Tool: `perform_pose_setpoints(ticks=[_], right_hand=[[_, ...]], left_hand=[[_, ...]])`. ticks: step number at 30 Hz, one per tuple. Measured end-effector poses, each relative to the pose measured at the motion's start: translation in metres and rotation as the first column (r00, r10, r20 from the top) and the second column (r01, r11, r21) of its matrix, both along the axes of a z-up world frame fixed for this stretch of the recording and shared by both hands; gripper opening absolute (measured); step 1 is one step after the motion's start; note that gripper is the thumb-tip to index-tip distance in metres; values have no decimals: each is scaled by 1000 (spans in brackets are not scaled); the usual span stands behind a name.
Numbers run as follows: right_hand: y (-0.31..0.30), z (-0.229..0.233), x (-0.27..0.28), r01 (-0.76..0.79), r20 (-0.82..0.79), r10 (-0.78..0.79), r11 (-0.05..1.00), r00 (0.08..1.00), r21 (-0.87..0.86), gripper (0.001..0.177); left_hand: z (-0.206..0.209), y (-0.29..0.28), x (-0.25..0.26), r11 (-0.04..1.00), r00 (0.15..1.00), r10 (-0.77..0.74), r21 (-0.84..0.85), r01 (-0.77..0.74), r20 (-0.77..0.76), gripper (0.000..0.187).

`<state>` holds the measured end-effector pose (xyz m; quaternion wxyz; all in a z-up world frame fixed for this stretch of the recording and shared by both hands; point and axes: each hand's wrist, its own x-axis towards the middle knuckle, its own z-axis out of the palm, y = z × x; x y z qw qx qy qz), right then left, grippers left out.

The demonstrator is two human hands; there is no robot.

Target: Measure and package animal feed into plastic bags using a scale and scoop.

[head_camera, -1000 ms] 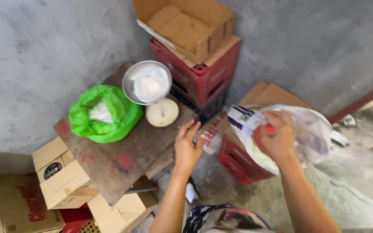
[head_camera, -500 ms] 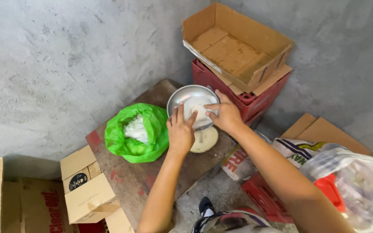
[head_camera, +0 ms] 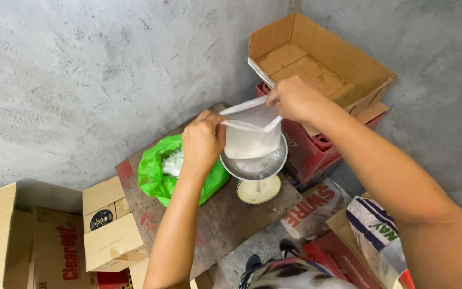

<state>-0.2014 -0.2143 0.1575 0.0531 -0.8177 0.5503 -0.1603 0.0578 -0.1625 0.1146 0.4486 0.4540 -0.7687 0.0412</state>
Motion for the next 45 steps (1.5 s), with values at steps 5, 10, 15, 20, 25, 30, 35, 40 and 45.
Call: perform_pose_setpoints(ticks=[5, 10, 15, 20, 25, 30, 35, 40, 45], right_hand=[[-15, 18, -31, -130, 119, 141, 987, 983, -91, 23], [-10, 27, -71, -143, 369, 177, 983, 913, -118, 18], [8, -39, -71, -240, 948, 2, 968, 320, 79, 72], [-30, -201, 16, -322, 608, 220, 945, 763, 62, 98], [-80, -206, 37, -487, 874, 336, 863, 351, -136, 57], [-49, -119, 40, -466, 900, -115, 824, 419, 322, 15], [-47, -122, 53, -424, 774, 110, 879, 623, 216, 24], [-43, -106, 45, -381, 618, 233, 917, 751, 117, 24], [-40, -91, 31, -447, 733, 241, 890, 635, 94, 16]], left_hand=[[13, -4, -9, 998, 995, 60, 20, -58, -76, 5], [19, -4, -19, 993, 977, 105, 71, -93, -188, 5], [11, -7, -30, 996, 948, 72, 79, -50, -309, 5], [8, -8, -75, 984, 941, -109, 97, 147, -321, 9], [-23, -6, -79, 923, 869, -323, 77, 377, -373, 20], [-100, -19, -60, 986, 887, -165, -54, 158, -431, 121], [-174, -41, -84, 936, 979, 83, 351, -13, -186, 102], [-187, -43, -93, 933, 983, 164, 338, -125, -88, 62], [-182, -45, -95, 958, 986, 122, 273, -87, -113, 59]])
